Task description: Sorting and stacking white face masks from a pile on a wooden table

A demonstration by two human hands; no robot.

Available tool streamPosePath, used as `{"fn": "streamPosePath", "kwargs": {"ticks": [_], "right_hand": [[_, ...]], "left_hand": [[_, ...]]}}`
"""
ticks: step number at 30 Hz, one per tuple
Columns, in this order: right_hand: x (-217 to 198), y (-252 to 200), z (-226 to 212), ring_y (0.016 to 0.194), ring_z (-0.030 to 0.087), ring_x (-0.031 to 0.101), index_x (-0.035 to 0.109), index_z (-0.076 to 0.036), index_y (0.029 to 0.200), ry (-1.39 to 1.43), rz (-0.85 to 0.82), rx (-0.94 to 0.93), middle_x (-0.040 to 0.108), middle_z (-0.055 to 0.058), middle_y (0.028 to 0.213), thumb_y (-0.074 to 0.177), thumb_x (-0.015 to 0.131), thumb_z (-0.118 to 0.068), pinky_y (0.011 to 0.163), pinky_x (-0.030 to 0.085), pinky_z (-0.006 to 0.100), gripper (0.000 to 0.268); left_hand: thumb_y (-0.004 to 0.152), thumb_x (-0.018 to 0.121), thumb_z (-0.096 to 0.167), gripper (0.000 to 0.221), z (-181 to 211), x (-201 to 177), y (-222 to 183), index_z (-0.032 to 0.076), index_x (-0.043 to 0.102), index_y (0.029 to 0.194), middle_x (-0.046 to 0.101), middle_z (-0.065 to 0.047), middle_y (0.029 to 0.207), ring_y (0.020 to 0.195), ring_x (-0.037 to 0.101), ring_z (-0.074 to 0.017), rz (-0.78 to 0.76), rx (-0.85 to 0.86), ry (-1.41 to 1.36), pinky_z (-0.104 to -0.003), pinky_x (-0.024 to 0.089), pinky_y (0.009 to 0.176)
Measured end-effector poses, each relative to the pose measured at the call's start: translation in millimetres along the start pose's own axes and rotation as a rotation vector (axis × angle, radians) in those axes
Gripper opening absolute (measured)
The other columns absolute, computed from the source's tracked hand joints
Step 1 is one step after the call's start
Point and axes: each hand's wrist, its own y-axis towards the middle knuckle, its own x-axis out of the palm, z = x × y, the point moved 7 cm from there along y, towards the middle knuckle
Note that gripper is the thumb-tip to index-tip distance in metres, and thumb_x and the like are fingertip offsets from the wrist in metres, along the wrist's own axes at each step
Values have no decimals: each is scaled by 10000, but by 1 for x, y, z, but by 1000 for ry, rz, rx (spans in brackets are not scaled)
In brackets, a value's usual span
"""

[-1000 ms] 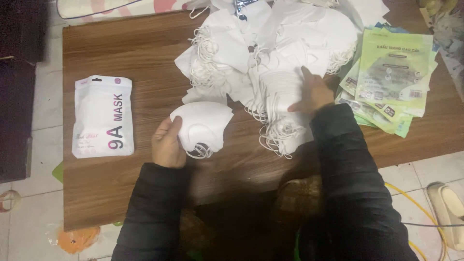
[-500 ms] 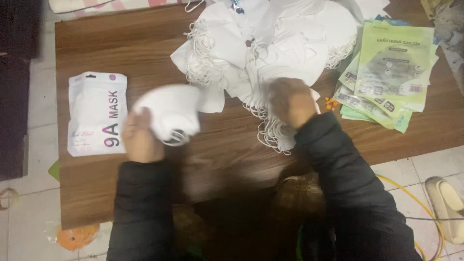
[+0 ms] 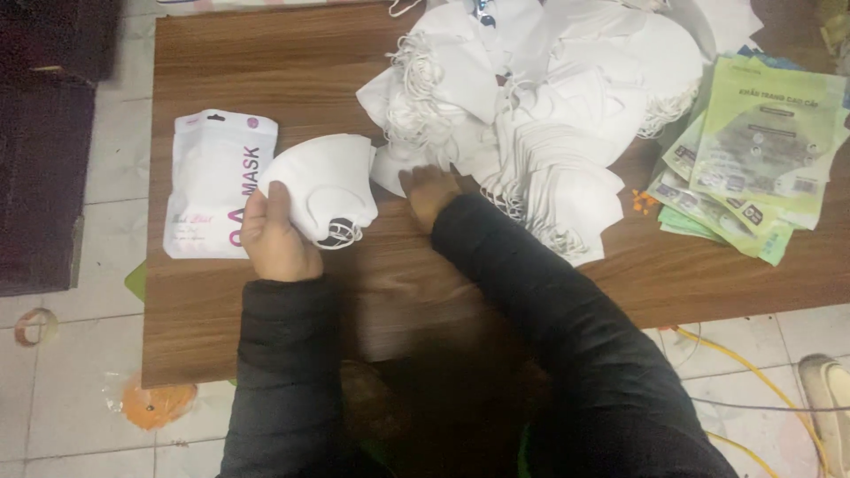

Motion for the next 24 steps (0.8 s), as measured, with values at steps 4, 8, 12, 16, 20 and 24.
{"fn": "streamPosePath", "kwargs": {"ticks": [4, 8, 12, 16, 20, 24], "right_hand": [[-33, 2, -13, 941, 311, 652, 678, -71, 1085, -54, 107, 14, 653, 117, 962, 955, 522, -194, 724, 559, 465, 238], [12, 28, 6, 850, 286, 654, 669, -84, 1026, -92, 98, -7, 636, 106, 880, 947, 525, -191, 676, 564, 438, 196], [-31, -8, -3, 894, 284, 687, 664, -136, 1113, -69, -73, 11, 680, 79, 921, 964, 530, -212, 732, 557, 467, 214], [-110, -71, 16, 1025, 318, 722, 594, -191, 1376, 93, -41, -66, 726, 87, 1112, 890, 605, -302, 907, 551, 526, 498], [-176, -120, 80, 1180, 557, 538, 487, -147, 1486, 588, -9, -38, 592, 308, 1288, 827, 634, -256, 1018, 434, 650, 684], [-192, -154, 152, 1284, 614, 477, 467, -168, 1548, 826, -8, 129, 553, 376, 1349, 811, 634, -220, 1100, 363, 654, 758]], "left_hand": [[993, 661, 101, 294, 20, 8, -15, -40, 615, 1247, 725, -167, 1047, 999, 741, -209, 43, 24, -73, -365, 658, 878], [1003, 644, 104, 263, 25, 14, -20, -22, 630, 1234, 737, -162, 1048, 1001, 749, -210, 15, 9, -49, -355, 661, 877], [1031, 609, 116, 222, 11, 6, -7, 26, 636, 1232, 742, -164, 1056, 1005, 765, -235, -48, -6, -4, -367, 664, 891], [1007, 644, 106, 268, 20, 16, -23, -21, 621, 1241, 728, -145, 1051, 1016, 744, -207, -3, 6, -37, -345, 652, 895], [1010, 645, 129, 257, 21, 27, -34, -4, 631, 1230, 740, -148, 1038, 978, 755, -205, -32, -44, 27, -352, 663, 870], [1022, 643, 132, 226, -38, 22, -27, 19, 658, 1217, 747, -186, 1015, 911, 778, -243, -149, -128, 129, -380, 668, 810]]}}
